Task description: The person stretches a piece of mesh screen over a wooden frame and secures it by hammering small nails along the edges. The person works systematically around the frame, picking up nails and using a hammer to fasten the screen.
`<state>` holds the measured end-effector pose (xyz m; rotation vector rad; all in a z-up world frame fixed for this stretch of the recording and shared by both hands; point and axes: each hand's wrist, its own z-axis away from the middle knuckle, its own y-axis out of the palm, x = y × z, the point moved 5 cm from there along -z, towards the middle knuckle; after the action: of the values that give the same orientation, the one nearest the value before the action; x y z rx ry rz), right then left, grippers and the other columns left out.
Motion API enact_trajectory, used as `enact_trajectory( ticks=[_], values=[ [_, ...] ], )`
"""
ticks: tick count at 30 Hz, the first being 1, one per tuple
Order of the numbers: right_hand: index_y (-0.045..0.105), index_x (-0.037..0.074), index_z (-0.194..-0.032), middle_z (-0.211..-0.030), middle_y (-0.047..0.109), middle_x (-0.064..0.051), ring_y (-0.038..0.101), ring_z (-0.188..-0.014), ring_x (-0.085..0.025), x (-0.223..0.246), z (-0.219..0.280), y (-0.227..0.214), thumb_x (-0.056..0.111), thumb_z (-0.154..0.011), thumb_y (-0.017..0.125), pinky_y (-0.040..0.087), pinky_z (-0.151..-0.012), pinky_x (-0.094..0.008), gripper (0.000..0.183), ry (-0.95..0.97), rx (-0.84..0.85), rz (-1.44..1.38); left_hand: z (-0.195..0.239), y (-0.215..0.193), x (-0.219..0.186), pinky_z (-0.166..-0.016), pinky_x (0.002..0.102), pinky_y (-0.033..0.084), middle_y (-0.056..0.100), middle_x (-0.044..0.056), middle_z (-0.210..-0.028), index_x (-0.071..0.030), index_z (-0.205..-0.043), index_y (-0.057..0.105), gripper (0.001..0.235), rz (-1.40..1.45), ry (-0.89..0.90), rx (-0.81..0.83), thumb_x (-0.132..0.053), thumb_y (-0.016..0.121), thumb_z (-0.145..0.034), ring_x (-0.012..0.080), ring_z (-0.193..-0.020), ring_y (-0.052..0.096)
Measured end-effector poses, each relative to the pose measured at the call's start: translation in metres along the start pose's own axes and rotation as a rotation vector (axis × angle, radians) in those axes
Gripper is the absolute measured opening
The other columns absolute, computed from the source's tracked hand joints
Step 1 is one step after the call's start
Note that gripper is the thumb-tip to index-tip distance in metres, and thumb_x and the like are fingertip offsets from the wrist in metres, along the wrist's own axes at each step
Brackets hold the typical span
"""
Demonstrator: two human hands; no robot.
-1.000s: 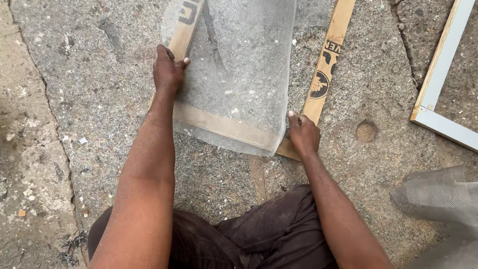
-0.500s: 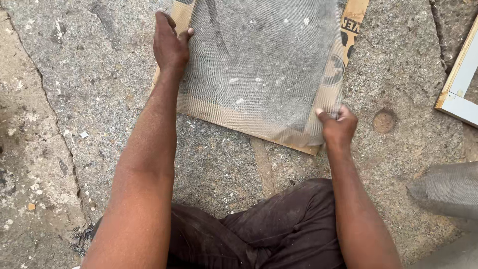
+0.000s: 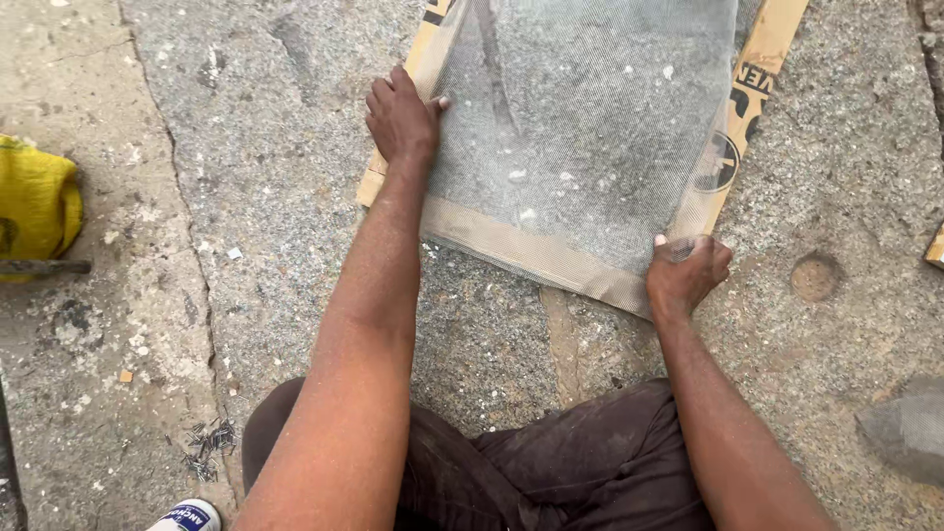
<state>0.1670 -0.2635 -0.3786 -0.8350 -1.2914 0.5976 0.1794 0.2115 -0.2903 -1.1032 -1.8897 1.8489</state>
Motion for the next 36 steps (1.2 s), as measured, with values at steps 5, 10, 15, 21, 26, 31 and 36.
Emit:
enact_trajectory(
  ticks=[5,10,15,21,26,31,36],
  values=[
    [0.061,0.004,-0.108,-0.133,0.045,-0.017,0.041,-0.13,-0.037,0.006,0.008,0.012,0.024,-0.09,0.082,0.042,-0.106,-0.054,0.033,-0.064,0.051,-0.042,0.027,-0.016,0.051,-0.094,0.047,0.051,0.058,0.013,-0.121,-0.006,-0.118,0.055,0.058,0.022,-0.206,0.103,-0.043,0.084,-0.082,0.0307,-0.114,0.057],
    [0.068,0.005,-0.106,-0.118,0.053,-0.024,0.047,-0.121,-0.045,0.065,0.026,0.02,0.032,-0.091,0.081,0.039,-0.108,-0.055,0.034,-0.494,0.102,0.019,0.087,-0.073,0.151,-0.1,0.051,0.049,0.055,0.016,-0.129,-0.003,-0.121,0.054,0.059,0.077,-0.433,0.051,-0.039,0.083,-0.084,0.0362,-0.124,0.052],
    [0.065,-0.004,-0.118,-0.117,0.052,-0.025,0.048,-0.117,-0.042,0.113,0.032,0.05,0.042,-0.091,0.08,0.045,-0.094,-0.054,0.055,-0.495,0.289,0.11,0.126,-0.1,0.212,-0.104,0.049,0.049,0.054,0.012,-0.137,-0.006,-0.131,0.052,0.069,0.079,-0.763,0.05,-0.044,0.084,-0.083,0.0315,-0.129,0.053],
    [0.065,-0.004,-0.118,-0.122,0.049,-0.023,0.044,-0.125,-0.04,0.108,0.057,0.108,0.037,-0.092,0.078,0.042,-0.106,-0.054,0.05,-0.636,0.288,-0.002,0.143,-0.134,0.278,-0.093,0.045,0.056,0.067,0.011,-0.124,-0.007,-0.123,0.059,0.063,0.1,-0.866,0.106,-0.047,0.084,-0.081,0.0279,-0.108,0.068],
    [0.06,-0.009,-0.112,-0.131,0.044,-0.025,0.042,-0.129,-0.039,0.105,0.063,0.126,0.032,-0.096,0.077,0.04,-0.11,-0.054,0.047,-0.703,0.241,-0.049,0.138,-0.134,0.298,-0.087,0.043,0.057,0.069,0.008,-0.119,-0.008,-0.121,0.059,0.06,0.086,-0.809,0.13,-0.048,0.081,-0.082,0.0229,-0.099,0.07],
    [0.06,-0.01,-0.109,-0.128,0.042,-0.025,0.043,-0.126,-0.038,0.119,0.062,0.125,0.028,-0.101,0.077,0.044,-0.108,-0.052,0.042,-0.65,0.194,-0.049,0.11,-0.128,0.315,-0.086,0.045,0.052,0.063,0.013,-0.121,-0.005,-0.12,0.057,0.062,0.013,-0.604,0.114,-0.05,0.081,-0.085,0.0266,-0.106,0.062],
    [0.064,-0.009,-0.105,-0.131,0.042,-0.025,0.046,-0.123,-0.036,0.113,0.067,0.126,0.024,-0.105,0.079,0.049,-0.104,-0.052,0.037,-0.592,0.139,0.017,0.103,-0.117,0.328,-0.074,0.038,0.054,0.062,0.012,-0.118,-0.003,-0.125,0.053,0.062,0.123,-0.49,0.124,-0.045,0.077,-0.087,0.0213,-0.094,0.063]
  ],
)
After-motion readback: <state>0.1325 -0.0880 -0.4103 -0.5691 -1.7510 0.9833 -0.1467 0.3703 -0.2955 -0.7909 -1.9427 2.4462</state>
